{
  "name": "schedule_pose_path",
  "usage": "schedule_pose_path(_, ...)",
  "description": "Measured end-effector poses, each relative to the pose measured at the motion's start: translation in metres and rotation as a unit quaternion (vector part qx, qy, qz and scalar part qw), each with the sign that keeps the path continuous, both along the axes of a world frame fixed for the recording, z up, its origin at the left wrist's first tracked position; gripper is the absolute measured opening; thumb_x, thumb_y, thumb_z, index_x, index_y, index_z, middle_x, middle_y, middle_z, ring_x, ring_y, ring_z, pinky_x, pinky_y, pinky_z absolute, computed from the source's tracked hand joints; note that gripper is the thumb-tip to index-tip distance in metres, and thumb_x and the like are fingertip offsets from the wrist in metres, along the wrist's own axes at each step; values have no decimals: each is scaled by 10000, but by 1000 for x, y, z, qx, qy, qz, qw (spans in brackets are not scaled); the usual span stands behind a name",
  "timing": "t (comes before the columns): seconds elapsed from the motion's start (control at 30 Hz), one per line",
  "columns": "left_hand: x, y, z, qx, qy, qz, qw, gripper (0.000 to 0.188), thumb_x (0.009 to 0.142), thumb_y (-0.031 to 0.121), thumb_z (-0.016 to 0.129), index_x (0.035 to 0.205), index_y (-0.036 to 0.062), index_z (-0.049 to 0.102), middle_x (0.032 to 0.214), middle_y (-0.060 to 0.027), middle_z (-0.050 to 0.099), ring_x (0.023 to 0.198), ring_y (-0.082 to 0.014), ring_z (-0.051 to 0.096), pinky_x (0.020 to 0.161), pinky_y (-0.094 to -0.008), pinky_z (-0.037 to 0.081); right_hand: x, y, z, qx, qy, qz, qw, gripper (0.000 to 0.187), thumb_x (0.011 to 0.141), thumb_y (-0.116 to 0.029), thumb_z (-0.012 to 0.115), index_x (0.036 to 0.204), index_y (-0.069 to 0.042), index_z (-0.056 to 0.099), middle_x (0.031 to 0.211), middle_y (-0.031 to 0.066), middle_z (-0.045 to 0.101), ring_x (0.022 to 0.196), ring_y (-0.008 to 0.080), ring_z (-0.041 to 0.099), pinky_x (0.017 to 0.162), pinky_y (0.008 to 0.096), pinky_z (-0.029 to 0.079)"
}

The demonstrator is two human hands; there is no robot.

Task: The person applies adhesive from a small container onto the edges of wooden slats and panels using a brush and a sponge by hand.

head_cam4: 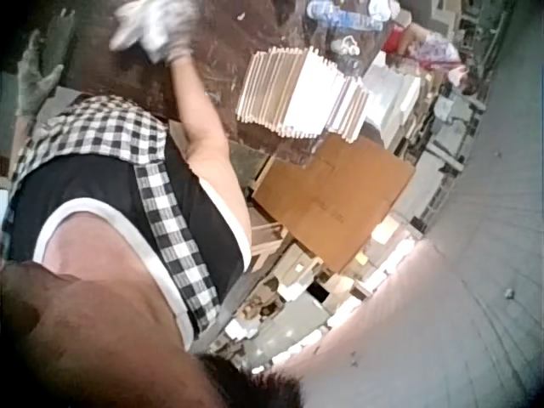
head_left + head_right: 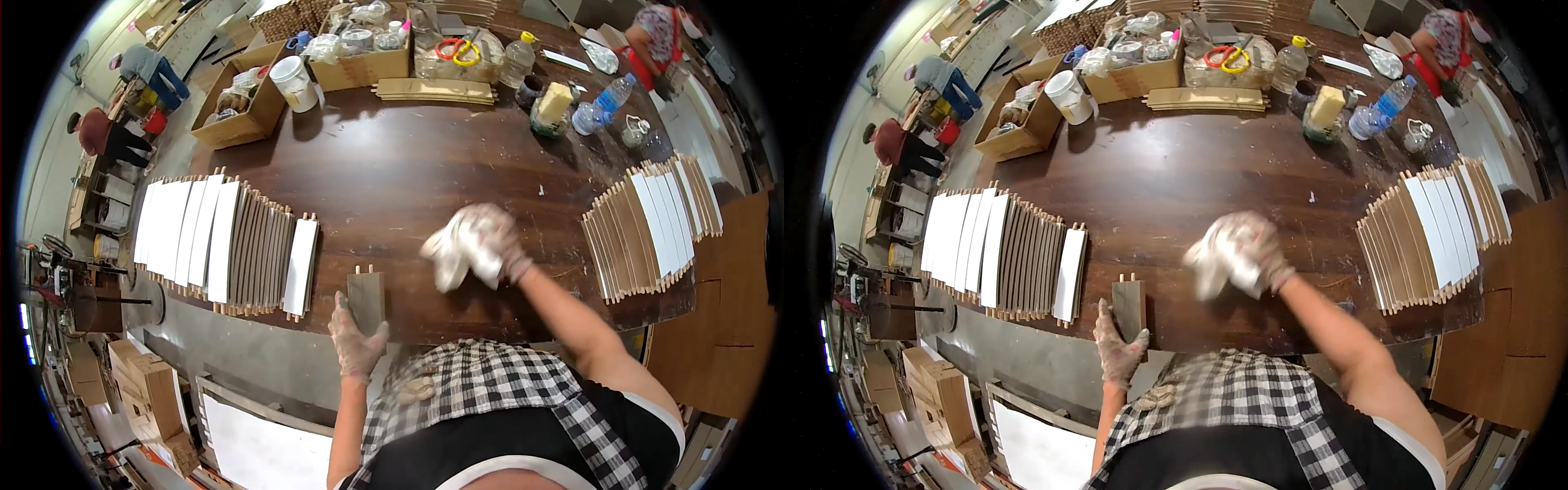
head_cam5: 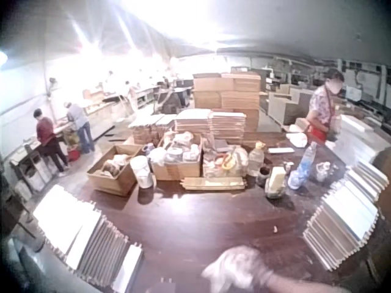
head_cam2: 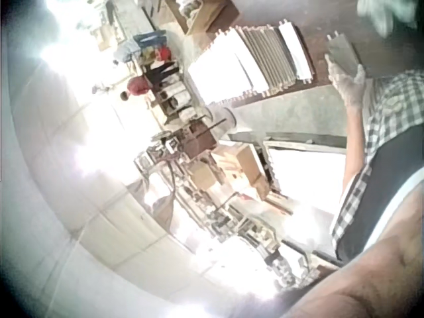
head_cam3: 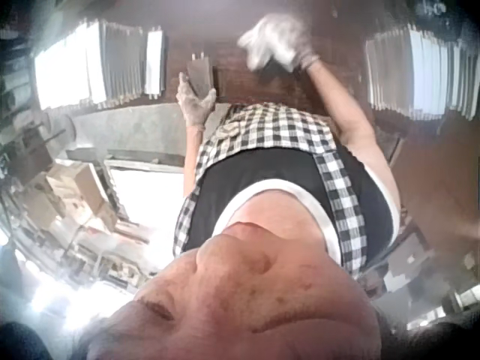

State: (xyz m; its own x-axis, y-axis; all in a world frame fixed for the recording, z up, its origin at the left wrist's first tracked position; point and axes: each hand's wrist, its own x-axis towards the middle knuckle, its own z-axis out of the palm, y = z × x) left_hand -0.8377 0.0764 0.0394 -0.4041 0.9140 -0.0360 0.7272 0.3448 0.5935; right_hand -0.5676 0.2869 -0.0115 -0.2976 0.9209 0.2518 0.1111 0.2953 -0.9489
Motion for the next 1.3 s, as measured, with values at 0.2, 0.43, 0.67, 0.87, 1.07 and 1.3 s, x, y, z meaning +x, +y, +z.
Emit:
schedule_pose_path(0.2, -4, -13, 52, 136, -493, 63, 857, 887, 696, 366, 689, 1445, 54, 330, 1244, -128, 506, 1047, -223, 532, 880, -335, 450, -36, 132, 13, 56, -263, -206, 941, 229, 833, -339, 612, 988, -174, 646, 887, 61, 666, 833, 250, 643, 731, 373, 520)
schedule_pose_path(0.43, -18, -14, 65, 237, -572, 93, 780, 926, 665, 404, 748, 1407, 38, 335, 1096, -107, 547, 938, -212, 577, 787, -320, 499, -140, -57, 9, 242, -117, 338, 902, 204, 787, -134, 515, 907, -84, 672, 928, 105, 675, 852, 219, 633, 782, 355, 504)
schedule_pose_path(0.67, -15, 47, 52, 216, -596, -42, 772, 651, 821, 288, 630, 1355, 21, 371, 1132, -122, 558, 986, -215, 587, 790, -323, 522, -52, -30, 38, 190, -169, 162, 954, 210, 765, -120, 582, 925, -52, 701, 1031, 119, 671, 958, 224, 627, 886, 378, 463)
schedule_pose_path(0.87, 24, 128, 35, 132, -604, -62, 784, 547, 837, 180, 588, 1343, 24, 453, 1190, -61, 528, 1028, -171, 524, 868, -293, 444, 40, -71, 26, 225, -289, -63, 928, 258, 797, -209, 688, 1027, -94, 677, 1117, 103, 643, 967, 254, 612, 895, 387, 437)
schedule_pose_path(1.07, 31, 201, -15, 151, -477, -115, 858, 536, 846, 124, 643, 1333, 17, 446, 1124, -76, 591, 902, -145, 569, 788, -273, 473, 219, -282, 14, -61, -426, -445, 785, 221, 718, -233, 687, 928, -165, 700, 961, 50, 677, 958, 270, 619, 836, 383, 483)
schedule_pose_path(1.3, 37, 300, -22, 207, 37, -220, 953, 654, 724, 230, 738, 1305, 83, 476, 1299, -157, 485, 1173, -344, 471, 992, -450, 375, 206, -324, 9, -262, -183, -418, 851, 299, 708, -202, 677, 953, -30, 680, 901, 142, 688, 837, 231, 665, 773, 329, 513)
